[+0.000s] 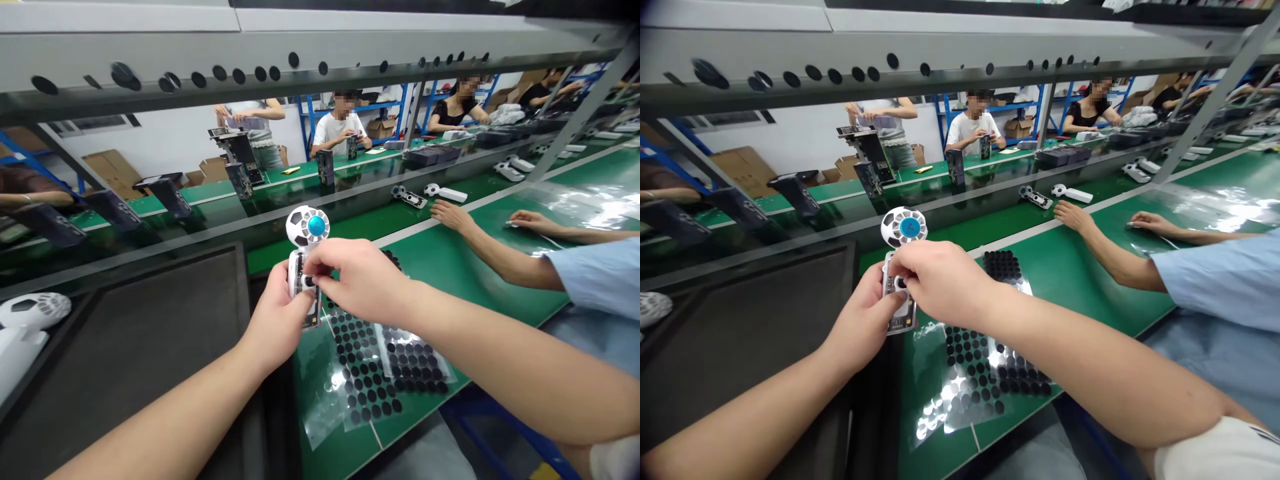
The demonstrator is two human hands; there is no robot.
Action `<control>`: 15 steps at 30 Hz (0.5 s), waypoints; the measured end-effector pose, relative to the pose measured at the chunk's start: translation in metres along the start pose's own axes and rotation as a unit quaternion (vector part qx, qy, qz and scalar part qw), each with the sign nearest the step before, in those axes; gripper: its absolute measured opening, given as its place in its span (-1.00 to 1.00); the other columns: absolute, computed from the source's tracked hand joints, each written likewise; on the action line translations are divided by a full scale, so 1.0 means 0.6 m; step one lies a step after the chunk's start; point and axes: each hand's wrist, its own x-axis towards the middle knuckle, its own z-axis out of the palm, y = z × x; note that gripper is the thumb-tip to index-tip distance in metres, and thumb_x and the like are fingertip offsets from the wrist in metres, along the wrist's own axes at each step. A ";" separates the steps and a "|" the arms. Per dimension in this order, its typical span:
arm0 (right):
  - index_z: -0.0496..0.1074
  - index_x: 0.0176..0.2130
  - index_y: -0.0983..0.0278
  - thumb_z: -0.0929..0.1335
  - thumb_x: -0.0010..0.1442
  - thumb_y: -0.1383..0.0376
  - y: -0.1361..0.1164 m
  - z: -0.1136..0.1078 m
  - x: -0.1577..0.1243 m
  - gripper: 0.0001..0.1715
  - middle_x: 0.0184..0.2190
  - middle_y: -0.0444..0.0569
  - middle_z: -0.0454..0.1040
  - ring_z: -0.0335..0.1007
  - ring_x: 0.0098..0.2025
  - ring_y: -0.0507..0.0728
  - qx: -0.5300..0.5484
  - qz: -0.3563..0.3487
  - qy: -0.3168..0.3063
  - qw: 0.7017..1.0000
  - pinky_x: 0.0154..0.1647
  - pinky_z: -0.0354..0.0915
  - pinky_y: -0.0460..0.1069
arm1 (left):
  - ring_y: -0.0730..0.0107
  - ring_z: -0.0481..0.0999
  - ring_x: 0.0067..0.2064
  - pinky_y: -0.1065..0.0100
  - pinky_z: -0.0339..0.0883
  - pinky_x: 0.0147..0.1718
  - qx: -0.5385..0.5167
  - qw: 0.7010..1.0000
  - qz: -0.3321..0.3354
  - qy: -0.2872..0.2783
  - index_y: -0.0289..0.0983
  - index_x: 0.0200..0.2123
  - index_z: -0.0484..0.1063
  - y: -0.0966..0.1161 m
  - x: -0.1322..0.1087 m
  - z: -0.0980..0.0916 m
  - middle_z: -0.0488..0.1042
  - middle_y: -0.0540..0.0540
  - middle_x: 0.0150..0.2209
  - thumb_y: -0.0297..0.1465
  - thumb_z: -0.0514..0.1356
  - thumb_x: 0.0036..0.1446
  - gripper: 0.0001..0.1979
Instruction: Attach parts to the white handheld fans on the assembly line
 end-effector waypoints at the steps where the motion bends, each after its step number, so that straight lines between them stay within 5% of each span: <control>1: 0.45 -0.37 0.25 0.30 0.06 0.59 0.000 0.000 0.001 -0.73 -0.37 -0.14 0.51 0.40 -0.33 0.05 -0.012 -0.010 -0.007 1.000 -0.30 0.26 -0.07 | 0.20 0.48 -0.17 0.26 0.38 -0.26 -0.005 1.000 0.000 -0.002 -0.25 0.03 0.32 -0.001 0.000 0.000 0.47 -0.10 -0.14 -0.31 0.27 0.02 -0.53; 9: 0.45 -0.39 0.26 0.31 0.06 0.57 -0.007 -0.008 0.005 -0.75 -0.42 -0.14 0.50 0.35 -0.38 0.06 -0.086 -0.025 -0.052 0.995 -0.37 0.14 -0.07 | 0.26 0.48 -0.25 0.30 0.38 -0.32 -0.027 1.000 -0.003 -0.011 -0.25 0.01 0.34 0.000 -0.001 0.000 0.49 -0.11 -0.13 -0.37 0.30 -0.04 -0.51; 15: 0.38 -0.41 0.26 0.32 0.06 0.57 -0.082 -0.075 0.009 -0.78 -0.45 -0.15 0.45 0.28 -0.44 0.04 -0.131 -0.076 -0.071 0.986 -0.45 0.08 -0.06 | 0.15 0.51 -0.13 0.28 0.41 -0.27 -0.030 0.999 0.031 0.009 -0.24 0.00 0.35 0.073 -0.050 0.013 0.50 -0.14 -0.10 -0.33 0.30 0.01 -0.55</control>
